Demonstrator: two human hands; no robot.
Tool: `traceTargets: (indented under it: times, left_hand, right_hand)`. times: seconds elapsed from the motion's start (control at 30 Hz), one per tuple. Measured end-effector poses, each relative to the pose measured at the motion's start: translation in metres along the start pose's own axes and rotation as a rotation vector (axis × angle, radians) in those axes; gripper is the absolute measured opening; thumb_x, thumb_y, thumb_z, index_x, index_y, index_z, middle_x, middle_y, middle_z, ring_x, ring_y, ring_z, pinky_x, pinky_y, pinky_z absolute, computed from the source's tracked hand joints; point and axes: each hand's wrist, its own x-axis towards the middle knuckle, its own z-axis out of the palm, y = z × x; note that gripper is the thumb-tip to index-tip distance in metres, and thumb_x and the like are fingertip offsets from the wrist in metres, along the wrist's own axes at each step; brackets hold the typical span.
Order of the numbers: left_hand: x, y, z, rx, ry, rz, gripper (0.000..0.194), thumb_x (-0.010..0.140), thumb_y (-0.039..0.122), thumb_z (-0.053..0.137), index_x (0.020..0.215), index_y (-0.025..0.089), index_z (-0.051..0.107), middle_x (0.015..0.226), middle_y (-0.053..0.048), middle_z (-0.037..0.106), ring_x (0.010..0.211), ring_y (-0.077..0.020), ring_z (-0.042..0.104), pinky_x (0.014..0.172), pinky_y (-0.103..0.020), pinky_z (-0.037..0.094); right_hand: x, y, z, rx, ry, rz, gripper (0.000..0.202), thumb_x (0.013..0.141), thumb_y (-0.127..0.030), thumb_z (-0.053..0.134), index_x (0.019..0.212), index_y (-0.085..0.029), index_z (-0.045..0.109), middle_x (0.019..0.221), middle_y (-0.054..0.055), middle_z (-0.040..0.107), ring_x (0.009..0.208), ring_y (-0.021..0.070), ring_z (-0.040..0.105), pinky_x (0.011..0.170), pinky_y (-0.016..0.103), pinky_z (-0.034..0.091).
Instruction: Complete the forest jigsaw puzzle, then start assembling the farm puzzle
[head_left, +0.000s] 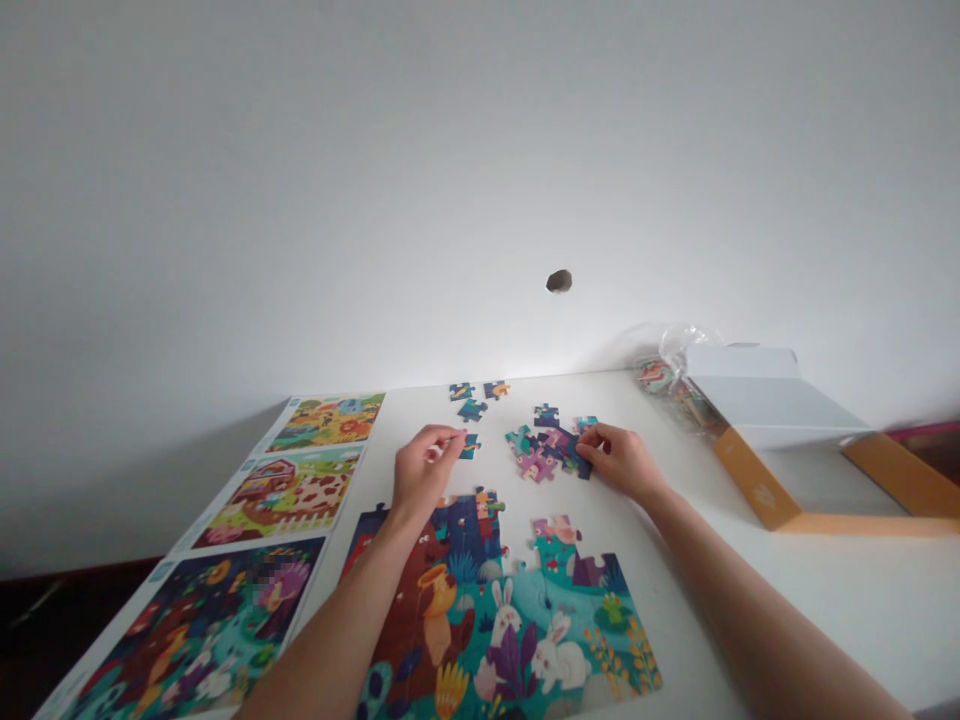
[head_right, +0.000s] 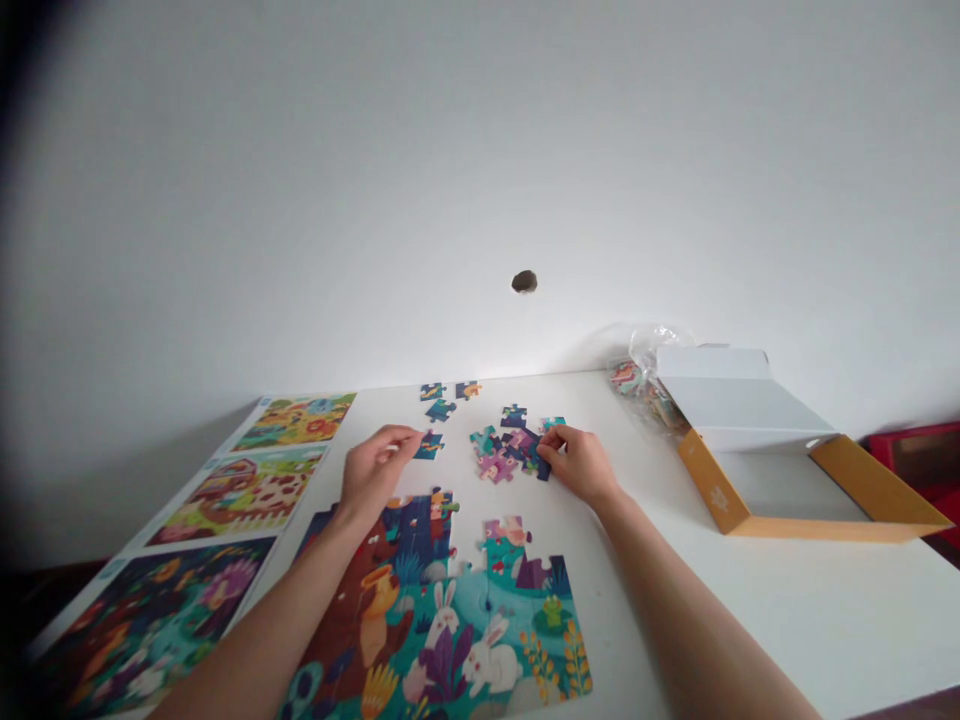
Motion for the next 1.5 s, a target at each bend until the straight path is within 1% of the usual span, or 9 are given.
traceTargets:
  times: [0.07, 0.2, 0.37, 0.6, 0.83, 0.93, 1.03, 1.23, 1.5]
  left_hand:
    - [0.004, -0.01, 0.0, 0.338, 0.122, 0.09, 0.02, 0.079, 0.029, 0.058, 0.093, 0.02, 0.07, 0.1, -0.006, 0.07, 0.094, -0.0237, 0.061, 0.09, -0.039, 0.047]
    - [0.001, -0.014, 0.002, 0.698, -0.026, 0.126, 0.032, 0.081, 0.028, 0.057, 0.11, 0.025, 0.068, 0.124, -0.005, 0.064, 0.119, -0.0288, 0.052, 0.101, -0.045, 0.04]
    - [-0.007, -0.007, 0.009, 0.902, -0.256, 0.123, 0.04, 0.088, 0.034, 0.048, 0.126, 0.031, 0.06, 0.143, -0.003, 0.05, 0.135, -0.0352, 0.035, 0.101, -0.058, 0.033]
    - [-0.004, -0.01, 0.01, 1.013, -0.367, 0.156, 0.051, 0.091, 0.039, 0.04, 0.142, 0.031, 0.043, 0.15, -0.004, 0.04, 0.136, -0.039, 0.029, 0.103, -0.064, 0.022]
    - [0.002, -0.005, 0.007, 1.082, -0.209, 0.154, 0.045, 0.091, 0.043, 0.044, 0.131, 0.026, 0.055, 0.126, -0.009, 0.059, 0.115, -0.0309, 0.046, 0.101, -0.052, 0.029]
    - [0.007, -0.008, 0.004, 1.123, -0.09, 0.045, 0.043, 0.09, 0.046, 0.044, 0.123, 0.024, 0.062, 0.113, -0.012, 0.061, 0.11, -0.0326, 0.046, 0.094, -0.05, 0.034]
    - [0.01, -0.012, 0.002, 1.153, 0.002, -0.062, 0.044, 0.087, 0.053, 0.047, 0.117, 0.026, 0.066, 0.117, -0.015, 0.055, 0.11, -0.0366, 0.044, 0.09, -0.054, 0.035]
    - [0.013, -0.015, 0.002, 1.07, 0.012, -0.111, 0.037, 0.084, 0.049, 0.054, 0.114, 0.031, 0.067, 0.12, -0.013, 0.052, 0.111, -0.0361, 0.044, 0.088, -0.052, 0.037]
    - [0.017, -0.024, -0.002, 0.942, 0.005, -0.073, 0.031, 0.081, 0.038, 0.061, 0.107, 0.02, 0.06, 0.114, -0.011, 0.063, 0.113, -0.0331, 0.05, 0.092, -0.049, 0.036]
  right_hand:
    - [0.0, 0.0, 0.003, -0.033, 0.035, 0.006, 0.009, 0.08, -0.027, 0.061, 0.081, -0.022, 0.069, 0.078, 0.0, 0.069, 0.07, 0.0177, 0.061, 0.066, 0.026, 0.043]
    - [0.0, -0.004, 0.006, -0.055, 0.052, -0.062, 0.008, 0.082, -0.027, 0.061, 0.081, -0.022, 0.067, 0.078, -0.001, 0.068, 0.071, 0.0175, 0.061, 0.067, 0.026, 0.042]
    - [-0.001, -0.008, 0.009, -0.083, 0.038, -0.12, 0.008, 0.084, -0.026, 0.06, 0.079, -0.021, 0.065, 0.076, 0.0, 0.066, 0.071, 0.0174, 0.059, 0.065, 0.025, 0.04]
    - [-0.001, -0.01, 0.012, -0.065, 0.043, -0.151, 0.007, 0.085, -0.024, 0.06, 0.08, -0.021, 0.065, 0.075, 0.0, 0.064, 0.071, 0.0167, 0.058, 0.066, 0.024, 0.039]
    - [0.001, -0.006, 0.016, -0.11, 0.164, -0.083, 0.01, 0.084, -0.025, 0.058, 0.078, -0.021, 0.066, 0.078, 0.001, 0.065, 0.074, 0.0178, 0.059, 0.067, 0.026, 0.039]
    - [0.002, -0.004, 0.018, -0.094, 0.201, -0.09, 0.013, 0.085, -0.026, 0.057, 0.076, -0.02, 0.065, 0.079, 0.002, 0.065, 0.073, 0.0177, 0.059, 0.068, 0.026, 0.04]
    - [0.002, -0.003, 0.018, -0.062, 0.202, -0.093, 0.013, 0.084, -0.026, 0.057, 0.077, -0.02, 0.065, 0.078, 0.001, 0.065, 0.071, 0.0171, 0.059, 0.067, 0.026, 0.04]
    - [0.001, -0.004, 0.018, -0.03, 0.203, -0.107, 0.013, 0.084, -0.026, 0.056, 0.077, -0.02, 0.066, 0.077, 0.001, 0.064, 0.069, 0.0162, 0.058, 0.067, 0.026, 0.04]
    - [0.002, 0.0, 0.019, -0.035, 0.22, -0.106, 0.014, 0.084, -0.027, 0.057, 0.078, -0.02, 0.067, 0.077, 0.002, 0.065, 0.069, 0.0173, 0.058, 0.066, 0.027, 0.04]
